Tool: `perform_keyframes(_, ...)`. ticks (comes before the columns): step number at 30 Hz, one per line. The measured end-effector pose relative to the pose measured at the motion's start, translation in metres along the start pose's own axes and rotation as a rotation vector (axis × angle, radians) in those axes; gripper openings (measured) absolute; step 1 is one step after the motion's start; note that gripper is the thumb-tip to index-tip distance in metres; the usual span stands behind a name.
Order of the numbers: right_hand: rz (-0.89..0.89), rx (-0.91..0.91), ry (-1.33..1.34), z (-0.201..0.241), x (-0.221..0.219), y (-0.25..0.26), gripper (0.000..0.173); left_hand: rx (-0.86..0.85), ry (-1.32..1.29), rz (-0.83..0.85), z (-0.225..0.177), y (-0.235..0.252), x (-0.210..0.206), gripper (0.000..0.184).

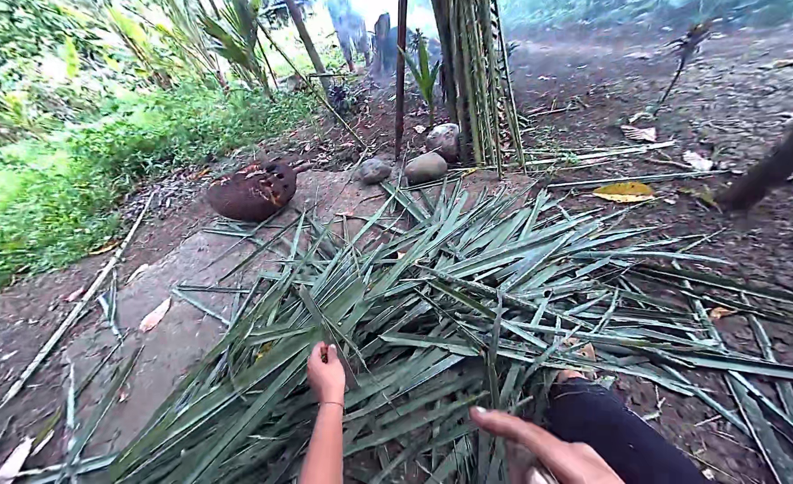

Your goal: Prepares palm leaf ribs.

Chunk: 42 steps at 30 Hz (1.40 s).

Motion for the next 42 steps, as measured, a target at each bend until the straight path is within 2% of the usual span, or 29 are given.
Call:
perform_keyframes(3, -0.048, 0.010, 0.037, -0.004, 0.000, 0.001, 0.047, -0.221, -0.101, -0.164, -0.069, -0.030, 0.078, 0.037)
perform_keyframes(6, -0.081, 0.053, 0.118, -0.009, -0.003, -0.001, 0.048, -0.400, -0.372, -0.316, -0.134, -0.063, 0.152, 0.021)
perform_keyframes(10, -0.046, 0.086, 0.187, -0.010, -0.011, -0.009, 0.048, -0.682, -0.623, -0.351, -0.207, -0.129, 0.249, 0.016)
perform_keyframes(12, -0.020, 0.080, 0.184, -0.008, -0.015, -0.013, 0.049, -0.775, -0.751, -0.309, -0.224, -0.156, 0.279, 0.018)
perform_keyframes(13, -0.008, 0.063, 0.198, -0.006, -0.017, -0.014, 0.049, -0.801, -0.805, -0.260, -0.228, -0.168, 0.285, 0.026)
perform_keyframes(15, 0.008, 0.023, 0.239, -0.004, -0.021, -0.016, 0.049, -0.786, -0.878, -0.114, -0.222, -0.188, 0.280, 0.042)
perform_keyframes(16, 0.030, -0.005, 0.266, -0.004, -0.023, -0.016, 0.049, -0.731, -0.880, -0.053, -0.215, -0.197, 0.272, 0.045)
perform_keyframes(17, 0.056, -0.036, 0.294, -0.003, -0.025, -0.017, 0.048, -0.654, -0.859, -0.011, -0.206, -0.206, 0.260, 0.045)
perform_keyframes(18, 0.082, -0.074, 0.320, -0.004, -0.028, -0.018, 0.047, -0.569, -0.808, 0.004, -0.195, -0.215, 0.245, 0.032)
perform_keyframes(19, 0.111, -0.117, 0.350, -0.004, -0.031, -0.019, 0.047, -0.485, -0.748, -0.007, -0.182, -0.223, 0.228, 0.018)
perform_keyframes(21, 0.195, -0.215, 0.381, -0.006, -0.038, -0.021, 0.047, -0.371, -0.667, -0.046, -0.155, -0.233, 0.195, 0.027)
perform_keyframes(24, 0.329, -0.358, 0.298, -0.011, -0.052, -0.024, 0.045, -0.374, -0.641, -0.108, -0.130, -0.238, 0.161, 0.039)
perform_keyframes(27, 0.388, -0.439, 0.158, -0.014, -0.065, -0.029, 0.043, -0.414, -0.667, -0.151, -0.127, -0.239, 0.151, 0.045)
perform_keyframes(30, 0.286, -0.538, 0.124, -0.025, -0.069, -0.026, 0.039, -0.401, -0.749, -0.189, -0.129, -0.238, 0.153, 0.051)
perform_keyframes(33, 0.404, -0.628, 0.240, -0.033, -0.070, -0.021, 0.018, -0.347, -0.788, -0.184, -0.130, -0.238, 0.157, 0.053)
perform_keyframes(35, 0.427, -0.631, 0.404, -0.033, -0.072, -0.021, 0.014, -0.271, -0.828, -0.045, -0.128, -0.239, 0.155, 0.045)
perform_keyframes(37, 0.340, -0.604, 0.559, -0.032, -0.074, -0.021, 0.011, -0.219, -0.831, 0.190, -0.121, -0.245, 0.148, 0.032)
perform_keyframes(40, 0.280, -0.575, 0.680, -0.029, -0.071, -0.018, 0.012, -0.234, -0.722, 0.498, -0.117, -0.259, 0.135, 0.037)
perform_keyframes(42, 0.321, -0.548, 0.762, -0.029, -0.070, -0.018, 0.013, -0.206, -0.816, 0.596, -0.116, -0.263, 0.131, 0.041)
Point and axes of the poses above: each hand's wrist, its own y-axis towards the middle knuckle, its own x-axis out of the back of the hand, z = x × y, the point moved 4 cm from there along y, towards the middle knuckle, and after that the axes turned 4 degrees about y, right-handed, at the moved point
